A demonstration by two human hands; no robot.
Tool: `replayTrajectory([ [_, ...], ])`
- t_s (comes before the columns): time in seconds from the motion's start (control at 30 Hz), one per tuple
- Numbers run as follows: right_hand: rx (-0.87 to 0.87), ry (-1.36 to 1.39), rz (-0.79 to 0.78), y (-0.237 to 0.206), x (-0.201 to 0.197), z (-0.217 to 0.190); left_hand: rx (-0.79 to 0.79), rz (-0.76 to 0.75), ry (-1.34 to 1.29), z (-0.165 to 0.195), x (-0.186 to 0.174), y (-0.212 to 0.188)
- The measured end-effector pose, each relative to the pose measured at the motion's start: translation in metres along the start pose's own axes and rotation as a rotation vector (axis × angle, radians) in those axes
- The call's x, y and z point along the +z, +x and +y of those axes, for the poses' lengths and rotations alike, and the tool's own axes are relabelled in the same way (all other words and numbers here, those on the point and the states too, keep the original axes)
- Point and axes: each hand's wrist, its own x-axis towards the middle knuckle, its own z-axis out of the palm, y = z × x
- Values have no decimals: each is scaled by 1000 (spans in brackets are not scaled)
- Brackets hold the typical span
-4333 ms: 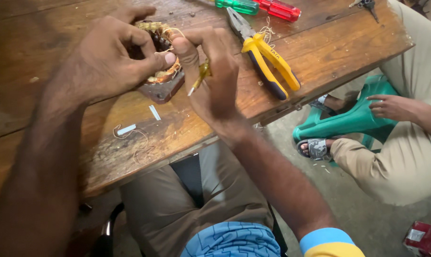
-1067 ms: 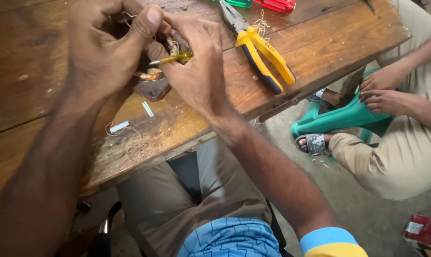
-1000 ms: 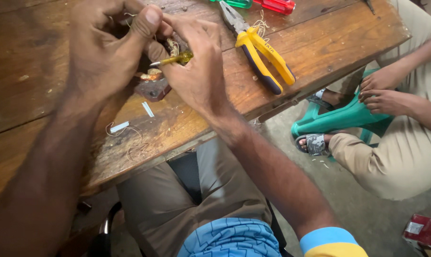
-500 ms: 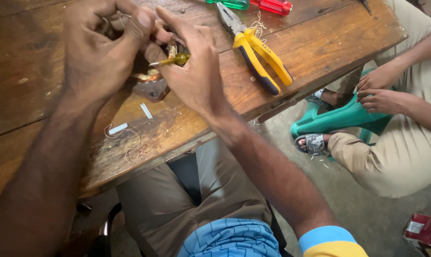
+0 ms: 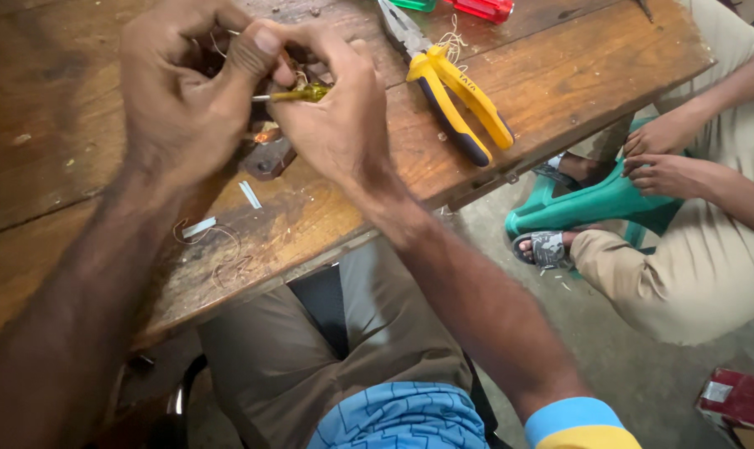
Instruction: The person removes old burnt windings and string from an electric motor stator seated on a metal plate on a wooden workbench. They pull loose wire and twine by hand, cut and pry with pliers and a screwdriver, and work the winding slots around the stator ring.
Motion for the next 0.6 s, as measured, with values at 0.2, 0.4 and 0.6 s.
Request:
replayTrajectory([
  [0.2, 80, -19, 51, -3, 2, -3, 7, 43, 67, 0, 6, -2],
  [0.4, 127, -68, 58, -5, 2, -7, -65, 69, 88, 18, 12, -6],
  [0.6, 1, -72, 74, -6, 1, -6, -22, 44, 80, 17, 6, 0],
])
